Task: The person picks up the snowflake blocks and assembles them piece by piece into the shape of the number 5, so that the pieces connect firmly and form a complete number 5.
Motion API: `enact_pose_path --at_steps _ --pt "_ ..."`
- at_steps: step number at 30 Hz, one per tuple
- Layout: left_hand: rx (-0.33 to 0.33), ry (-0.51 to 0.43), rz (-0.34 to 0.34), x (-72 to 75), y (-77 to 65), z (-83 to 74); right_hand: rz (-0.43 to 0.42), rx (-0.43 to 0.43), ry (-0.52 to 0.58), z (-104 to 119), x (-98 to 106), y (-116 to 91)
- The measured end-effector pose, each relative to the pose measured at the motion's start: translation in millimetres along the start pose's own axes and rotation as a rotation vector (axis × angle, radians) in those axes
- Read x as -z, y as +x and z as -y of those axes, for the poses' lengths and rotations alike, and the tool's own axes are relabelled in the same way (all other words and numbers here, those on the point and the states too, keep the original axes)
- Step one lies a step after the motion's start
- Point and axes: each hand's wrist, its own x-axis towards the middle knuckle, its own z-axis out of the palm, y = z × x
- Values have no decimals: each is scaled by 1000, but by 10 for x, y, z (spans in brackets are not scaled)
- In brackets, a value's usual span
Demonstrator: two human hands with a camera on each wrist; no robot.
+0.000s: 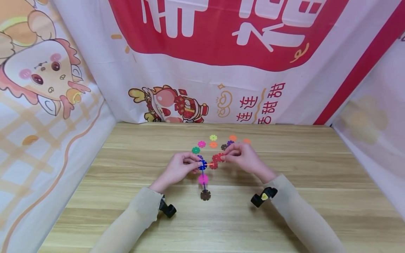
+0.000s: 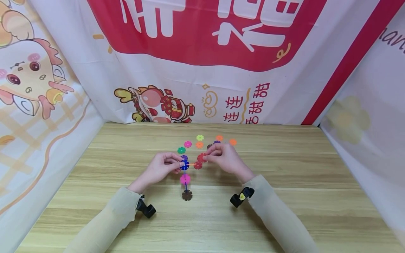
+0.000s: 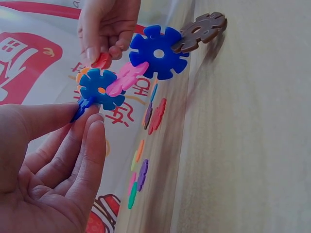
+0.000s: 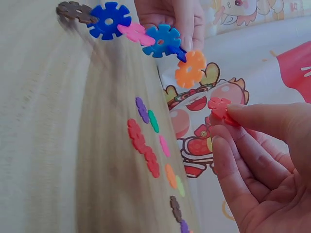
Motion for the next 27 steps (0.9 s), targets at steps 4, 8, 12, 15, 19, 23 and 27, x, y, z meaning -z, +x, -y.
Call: enact_pose_path --at_steps 4,8,12,15,19,23,27 --pt "0 2 1 5 2 5 30 -16 27 -38 -24 -47" --pt "0 1 3 10 -4 -2 45 -12 63 -97 -56 -63" --pt "0 1 5 13 -11 -14 47 -28 99 -131 -84 -66" --pt "-3 4 6 13 -14 -18 42 -38 119 -144 -109 -65" --pt "-9 9 8 9 -17 -22 38 -46 135 -144 -140 -73" --pt "-4 8 7 4 -22 -29 38 -59 155 -151 -162 -78" --pt "0 3 9 1 -24 -34 31 -67 179 -149 -174 -84"
